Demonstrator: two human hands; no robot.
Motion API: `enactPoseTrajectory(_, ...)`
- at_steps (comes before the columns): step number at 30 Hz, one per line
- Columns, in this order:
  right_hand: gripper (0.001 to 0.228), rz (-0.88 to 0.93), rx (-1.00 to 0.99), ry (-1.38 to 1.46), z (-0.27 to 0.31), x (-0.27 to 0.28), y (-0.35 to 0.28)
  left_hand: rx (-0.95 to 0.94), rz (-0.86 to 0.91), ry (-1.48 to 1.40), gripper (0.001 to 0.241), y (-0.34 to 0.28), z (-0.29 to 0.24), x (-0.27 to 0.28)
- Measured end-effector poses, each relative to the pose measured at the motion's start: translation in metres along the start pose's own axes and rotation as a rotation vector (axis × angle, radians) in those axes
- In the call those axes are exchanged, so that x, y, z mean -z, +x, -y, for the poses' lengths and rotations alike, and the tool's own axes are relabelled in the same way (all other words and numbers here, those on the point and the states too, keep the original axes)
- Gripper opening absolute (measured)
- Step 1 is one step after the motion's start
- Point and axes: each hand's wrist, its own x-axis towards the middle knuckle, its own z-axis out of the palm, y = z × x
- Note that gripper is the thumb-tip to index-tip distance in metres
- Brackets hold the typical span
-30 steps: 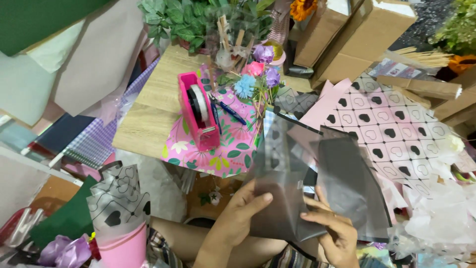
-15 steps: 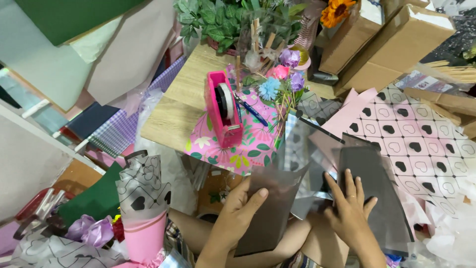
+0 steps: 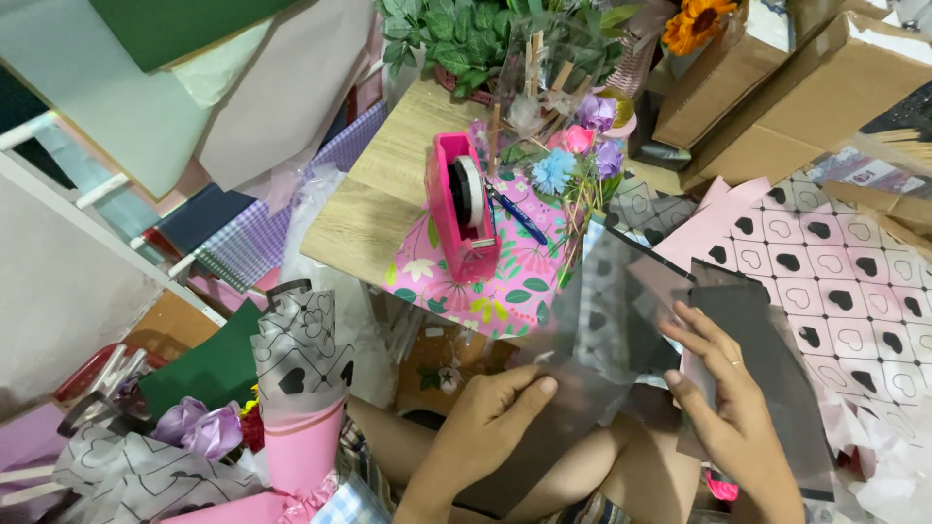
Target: Wrapping a flower bouquet with multiple layers of decorative paper and securing them with tape
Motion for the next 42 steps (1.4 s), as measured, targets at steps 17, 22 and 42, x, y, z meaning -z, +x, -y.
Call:
enactPoseTrajectory(17,0.008,0.238,0.392,0.67,0.041,-0.048,0.015,-0.186,0.354,0.147,0.044,-0.01,-0.01,0.006)
enactPoseTrajectory(22,0.007,0.322,0.464,0.944,0.025,-0.052,0.013,-0.357,0.408,0.065,0.03,-0.013,-0.019,0.003)
enactPoseTrajectory(42,0.017,0.256,0.33,1.359,-0.018,-0.059,-0.019,-0.409,0.46,0.101,0.045,-0.01,0.015,0.009)
